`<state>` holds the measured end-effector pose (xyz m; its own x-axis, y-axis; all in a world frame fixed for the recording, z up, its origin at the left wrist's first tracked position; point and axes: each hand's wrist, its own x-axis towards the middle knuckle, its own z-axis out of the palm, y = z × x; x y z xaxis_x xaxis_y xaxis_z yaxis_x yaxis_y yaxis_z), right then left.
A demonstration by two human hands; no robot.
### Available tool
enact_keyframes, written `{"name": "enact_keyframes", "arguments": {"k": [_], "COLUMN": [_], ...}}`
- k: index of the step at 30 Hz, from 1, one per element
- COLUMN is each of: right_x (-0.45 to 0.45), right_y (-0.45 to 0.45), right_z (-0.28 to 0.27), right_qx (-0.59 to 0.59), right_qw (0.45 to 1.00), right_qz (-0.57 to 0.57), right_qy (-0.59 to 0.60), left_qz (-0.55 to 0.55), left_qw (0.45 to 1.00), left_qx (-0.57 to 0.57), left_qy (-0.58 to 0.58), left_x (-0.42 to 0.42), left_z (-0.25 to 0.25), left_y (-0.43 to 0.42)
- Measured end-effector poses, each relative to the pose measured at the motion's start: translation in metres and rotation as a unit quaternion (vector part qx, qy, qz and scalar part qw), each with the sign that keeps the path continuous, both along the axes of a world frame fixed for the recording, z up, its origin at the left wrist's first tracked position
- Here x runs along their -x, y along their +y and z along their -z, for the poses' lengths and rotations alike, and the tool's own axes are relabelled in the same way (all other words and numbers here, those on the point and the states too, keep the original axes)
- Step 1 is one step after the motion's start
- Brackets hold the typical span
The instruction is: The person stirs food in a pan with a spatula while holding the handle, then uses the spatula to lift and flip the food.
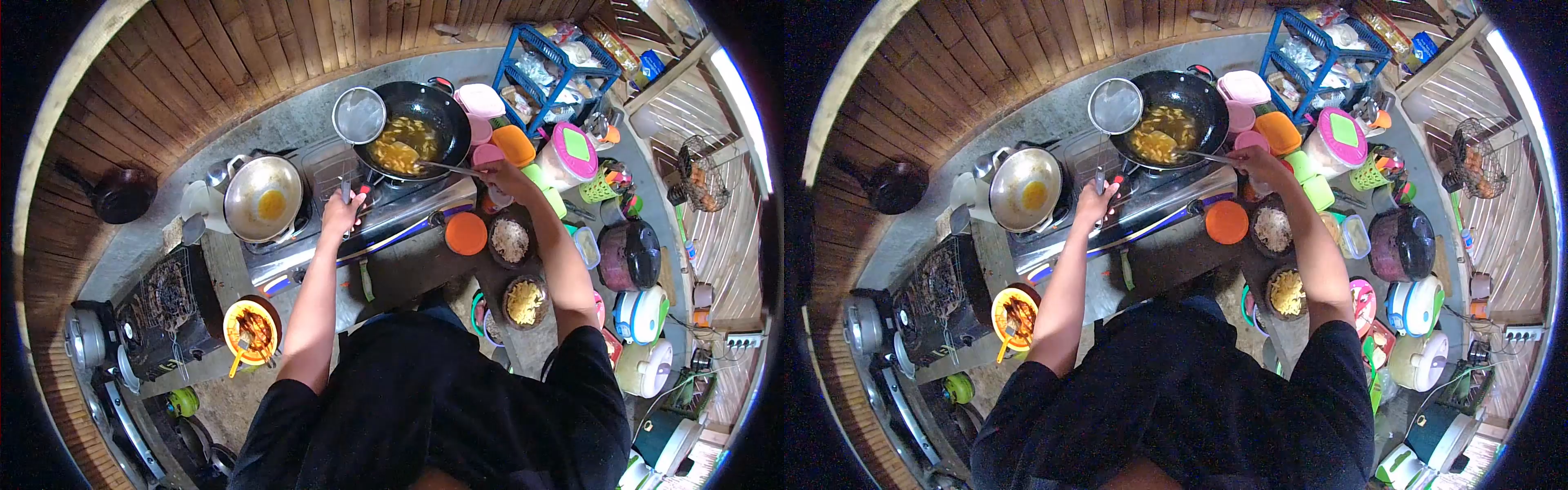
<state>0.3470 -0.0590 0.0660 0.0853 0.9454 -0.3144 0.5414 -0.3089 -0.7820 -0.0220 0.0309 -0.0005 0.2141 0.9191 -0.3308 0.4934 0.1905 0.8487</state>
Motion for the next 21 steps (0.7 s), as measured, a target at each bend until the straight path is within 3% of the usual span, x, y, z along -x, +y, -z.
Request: {"name": "enact_keyframes", "arguments": {"k": [7,9,10,12,15,21], "right_x": [-0.009,-0.009,-0.007,-0.003,-0.005,-0.013], "right_y": [0.01,0.015,0.015,0.016,0.025,0.044], "right_z": [0.009,0.009,0.005,-0.004,0.002,0.039], "right_qx": [-0.055,-0.226,-0.226,-0.203,-0.185,-0.152], "right_qw": [0.998,0.965,0.965,0.931,0.905,0.914], "right_qz": [-0.026,-0.04,-0.04,0.016,0.052,0.051], "right_qy": [0.037,-0.128,-0.128,-0.302,-0.38,-0.373], "left_qz": [0.001,0.003,0.002,0.0,-0.004,-0.001], "left_qw": [1.0,1.0,1.0,1.0,1.0,1.0], "left_qx": [-0.008,-0.009,-0.008,-0.007,-0.009,-0.004], "left_qy": [-0.007,-0.003,-0.006,-0.01,-0.001,0.01], "left_x": [0.0,0.0,0.0,-0.001,-0.001,0.0], "left_z": [0.0,0.0,0.0,0.0,-0.001,-0.002], "left_y": [0.0,0.0,0.0,0.0,0.0,0.0]}}
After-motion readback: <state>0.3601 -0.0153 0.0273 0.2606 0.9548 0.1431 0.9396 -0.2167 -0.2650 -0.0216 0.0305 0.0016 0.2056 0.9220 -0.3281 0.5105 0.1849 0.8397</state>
